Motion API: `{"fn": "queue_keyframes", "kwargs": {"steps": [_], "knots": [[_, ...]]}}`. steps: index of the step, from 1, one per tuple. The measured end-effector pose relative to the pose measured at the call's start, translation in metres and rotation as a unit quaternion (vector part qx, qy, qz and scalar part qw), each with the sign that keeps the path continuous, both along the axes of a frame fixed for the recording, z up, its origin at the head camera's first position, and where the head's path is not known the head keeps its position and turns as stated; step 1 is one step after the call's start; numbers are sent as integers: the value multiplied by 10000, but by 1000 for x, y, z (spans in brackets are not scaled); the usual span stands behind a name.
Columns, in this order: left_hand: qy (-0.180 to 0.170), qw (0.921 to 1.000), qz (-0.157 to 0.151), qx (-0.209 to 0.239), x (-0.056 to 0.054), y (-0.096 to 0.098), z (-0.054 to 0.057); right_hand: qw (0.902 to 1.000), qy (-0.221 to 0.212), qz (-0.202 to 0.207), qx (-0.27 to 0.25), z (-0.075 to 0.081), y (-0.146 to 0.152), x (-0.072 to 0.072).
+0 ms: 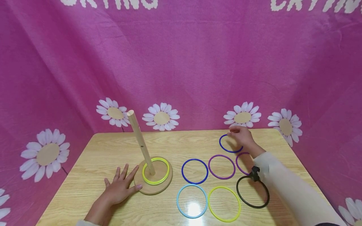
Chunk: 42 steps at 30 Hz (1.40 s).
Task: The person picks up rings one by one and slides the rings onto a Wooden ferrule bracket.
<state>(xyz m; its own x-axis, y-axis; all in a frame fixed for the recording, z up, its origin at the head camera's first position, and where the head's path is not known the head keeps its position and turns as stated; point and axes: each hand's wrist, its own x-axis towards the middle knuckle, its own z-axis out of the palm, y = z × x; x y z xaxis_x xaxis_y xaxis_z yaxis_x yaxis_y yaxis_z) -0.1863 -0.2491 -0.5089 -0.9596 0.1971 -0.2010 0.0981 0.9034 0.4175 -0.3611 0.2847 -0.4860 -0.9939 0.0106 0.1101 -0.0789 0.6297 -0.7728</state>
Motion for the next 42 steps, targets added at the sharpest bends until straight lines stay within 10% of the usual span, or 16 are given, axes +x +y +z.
{"fn": "queue_keyframes", "kwargs": {"steps": [15,42], "knots": [[105,9999,-2,-51,-1,-2,-4,9916,-1252,1,-315,-14,24,-13],[61,10000,15,-64,-1,-1,-2,9919,-644,-213,1076,-22,24,-19]]}}
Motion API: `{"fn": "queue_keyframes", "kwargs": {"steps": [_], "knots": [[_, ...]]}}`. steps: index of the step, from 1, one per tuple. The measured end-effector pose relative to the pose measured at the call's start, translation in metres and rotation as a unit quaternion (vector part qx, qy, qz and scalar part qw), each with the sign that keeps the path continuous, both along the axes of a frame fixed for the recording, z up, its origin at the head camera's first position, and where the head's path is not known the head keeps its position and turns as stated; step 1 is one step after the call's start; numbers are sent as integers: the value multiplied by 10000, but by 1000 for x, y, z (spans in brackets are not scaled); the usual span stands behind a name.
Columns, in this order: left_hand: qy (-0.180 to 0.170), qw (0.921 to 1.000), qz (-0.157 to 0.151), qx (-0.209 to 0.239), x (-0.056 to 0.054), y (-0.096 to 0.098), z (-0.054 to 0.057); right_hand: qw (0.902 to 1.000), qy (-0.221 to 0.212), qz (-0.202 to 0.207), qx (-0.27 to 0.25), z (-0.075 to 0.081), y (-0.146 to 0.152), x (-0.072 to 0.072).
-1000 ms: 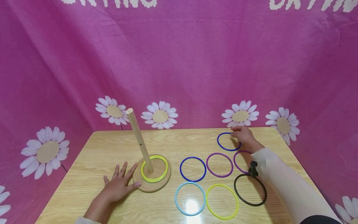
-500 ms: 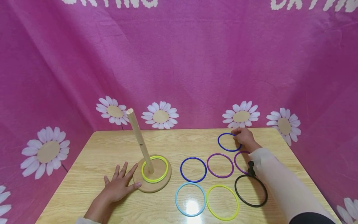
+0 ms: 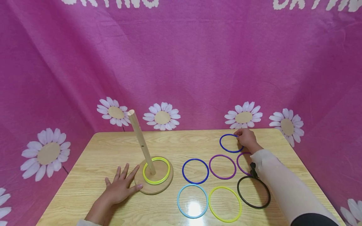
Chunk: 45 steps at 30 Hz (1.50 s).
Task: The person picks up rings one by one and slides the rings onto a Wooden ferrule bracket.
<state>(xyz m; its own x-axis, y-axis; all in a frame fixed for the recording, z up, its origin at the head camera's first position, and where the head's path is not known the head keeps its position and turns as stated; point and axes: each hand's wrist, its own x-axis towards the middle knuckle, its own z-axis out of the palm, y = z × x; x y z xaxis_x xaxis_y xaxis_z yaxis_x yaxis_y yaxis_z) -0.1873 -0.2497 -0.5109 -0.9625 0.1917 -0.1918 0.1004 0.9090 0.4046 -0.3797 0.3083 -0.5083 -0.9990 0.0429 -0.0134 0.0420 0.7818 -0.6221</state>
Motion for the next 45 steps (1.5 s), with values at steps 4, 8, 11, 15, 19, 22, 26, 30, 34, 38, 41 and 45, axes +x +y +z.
{"fn": "queue_keyframes", "kwargs": {"steps": [4,8,11,15,19,22,26,30,34,38,41,45], "knots": [[-6,10000,-3,18,0,0,0,10000,46,56,68,1,0,0],[-16,10000,-2,15,0,0,0,9999,118,29,52,2,-1,0],[-7,10000,0,46,0,0,-1,9998,169,-23,42,1,-2,1],[122,9999,1,86,-1,-3,-8,9996,281,-53,49,1,-4,1],[33,10000,5,48,0,-1,-5,9989,457,36,-18,3,-7,4],[-131,9999,7,34,1,1,1,9975,671,169,-116,6,-10,6],[-173,9998,-1,31,1,1,1,9950,915,341,-216,12,-18,10],[-111,9999,-10,21,0,0,-1,9934,1044,463,-121,20,-28,10],[18,10000,-17,59,-1,-1,-3,9929,1043,567,47,30,-40,8],[40,10000,-17,79,-2,-1,-4,9922,1023,713,74,41,-52,9],[-28,10000,-9,89,-1,0,-1,9900,1136,830,32,49,-61,11],[-60,10000,-23,66,1,1,2,9872,1294,929,-3,58,-75,14]]}}
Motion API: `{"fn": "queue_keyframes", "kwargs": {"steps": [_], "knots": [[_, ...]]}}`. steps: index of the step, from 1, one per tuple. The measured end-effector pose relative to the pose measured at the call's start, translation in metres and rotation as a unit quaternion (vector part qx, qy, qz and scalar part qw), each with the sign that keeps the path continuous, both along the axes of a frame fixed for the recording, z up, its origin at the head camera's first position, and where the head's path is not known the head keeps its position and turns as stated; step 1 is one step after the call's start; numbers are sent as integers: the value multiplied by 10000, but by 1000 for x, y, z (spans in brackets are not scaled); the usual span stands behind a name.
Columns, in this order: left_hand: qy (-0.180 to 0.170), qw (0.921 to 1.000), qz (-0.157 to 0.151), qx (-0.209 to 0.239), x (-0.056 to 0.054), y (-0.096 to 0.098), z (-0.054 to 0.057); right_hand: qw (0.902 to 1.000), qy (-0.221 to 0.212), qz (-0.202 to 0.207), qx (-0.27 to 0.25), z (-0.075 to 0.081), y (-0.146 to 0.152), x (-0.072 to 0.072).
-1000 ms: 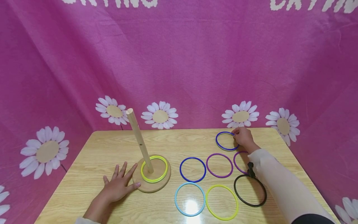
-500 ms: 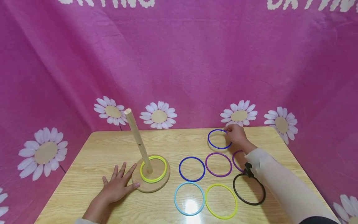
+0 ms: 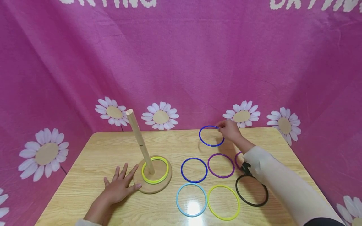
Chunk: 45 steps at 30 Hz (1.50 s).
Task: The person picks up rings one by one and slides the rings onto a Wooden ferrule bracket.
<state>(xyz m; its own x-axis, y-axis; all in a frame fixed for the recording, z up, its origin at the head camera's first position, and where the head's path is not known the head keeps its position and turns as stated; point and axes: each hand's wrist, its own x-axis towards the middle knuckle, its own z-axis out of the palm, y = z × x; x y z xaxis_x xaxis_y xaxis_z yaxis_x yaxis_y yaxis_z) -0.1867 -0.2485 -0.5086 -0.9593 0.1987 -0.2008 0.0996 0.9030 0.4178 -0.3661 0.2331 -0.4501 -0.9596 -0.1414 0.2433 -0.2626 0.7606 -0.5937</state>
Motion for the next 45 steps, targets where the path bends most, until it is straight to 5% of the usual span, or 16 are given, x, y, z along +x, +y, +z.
{"fn": "queue_keyframes", "kwargs": {"steps": [28,45], "knots": [[290,9995,-37,103,-2,-3,-10,9901,-48,815,-1145,77,-100,33],[23,10000,14,-18,-1,-1,-5,9767,336,1046,-1845,132,-146,51]]}}
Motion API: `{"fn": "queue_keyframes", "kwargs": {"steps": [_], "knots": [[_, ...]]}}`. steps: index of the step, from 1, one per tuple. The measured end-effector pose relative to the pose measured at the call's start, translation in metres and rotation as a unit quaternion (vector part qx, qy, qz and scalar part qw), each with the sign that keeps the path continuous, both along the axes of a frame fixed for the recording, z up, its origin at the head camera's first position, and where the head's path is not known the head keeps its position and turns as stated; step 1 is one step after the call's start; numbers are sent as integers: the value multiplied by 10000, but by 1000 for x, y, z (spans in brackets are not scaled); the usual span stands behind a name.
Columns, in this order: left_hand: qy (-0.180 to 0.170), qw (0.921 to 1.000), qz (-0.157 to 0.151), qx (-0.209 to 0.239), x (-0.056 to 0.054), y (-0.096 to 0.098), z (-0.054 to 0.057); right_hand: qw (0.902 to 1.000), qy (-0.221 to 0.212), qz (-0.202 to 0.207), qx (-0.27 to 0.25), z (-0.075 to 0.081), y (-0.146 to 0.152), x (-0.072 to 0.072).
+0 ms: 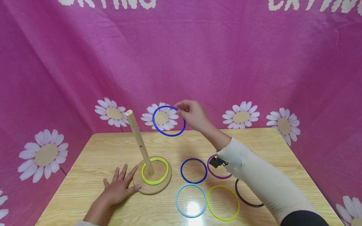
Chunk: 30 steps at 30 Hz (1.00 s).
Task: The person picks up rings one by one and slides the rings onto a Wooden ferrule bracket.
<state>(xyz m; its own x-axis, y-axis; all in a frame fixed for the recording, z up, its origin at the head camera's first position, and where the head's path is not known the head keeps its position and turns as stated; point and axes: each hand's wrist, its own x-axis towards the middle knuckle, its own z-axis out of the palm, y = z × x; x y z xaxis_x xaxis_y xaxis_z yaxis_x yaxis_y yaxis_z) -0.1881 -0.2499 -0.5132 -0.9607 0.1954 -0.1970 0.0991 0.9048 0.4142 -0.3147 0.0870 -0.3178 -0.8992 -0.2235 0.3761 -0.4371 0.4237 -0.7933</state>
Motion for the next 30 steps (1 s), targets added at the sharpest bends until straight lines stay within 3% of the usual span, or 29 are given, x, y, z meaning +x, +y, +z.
{"fn": "queue_keyframes", "kwargs": {"steps": [12,20,25,30], "knots": [[116,9999,4,122,1,0,0,9988,254,98,-418,37,-23,16],[-68,10000,-14,32,2,3,6,9977,310,358,-490,55,-45,26],[-107,9999,0,-44,3,3,6,9974,314,548,-356,58,-60,29],[-55,10000,-8,-36,2,2,4,9977,260,621,-26,48,-70,27]]}}
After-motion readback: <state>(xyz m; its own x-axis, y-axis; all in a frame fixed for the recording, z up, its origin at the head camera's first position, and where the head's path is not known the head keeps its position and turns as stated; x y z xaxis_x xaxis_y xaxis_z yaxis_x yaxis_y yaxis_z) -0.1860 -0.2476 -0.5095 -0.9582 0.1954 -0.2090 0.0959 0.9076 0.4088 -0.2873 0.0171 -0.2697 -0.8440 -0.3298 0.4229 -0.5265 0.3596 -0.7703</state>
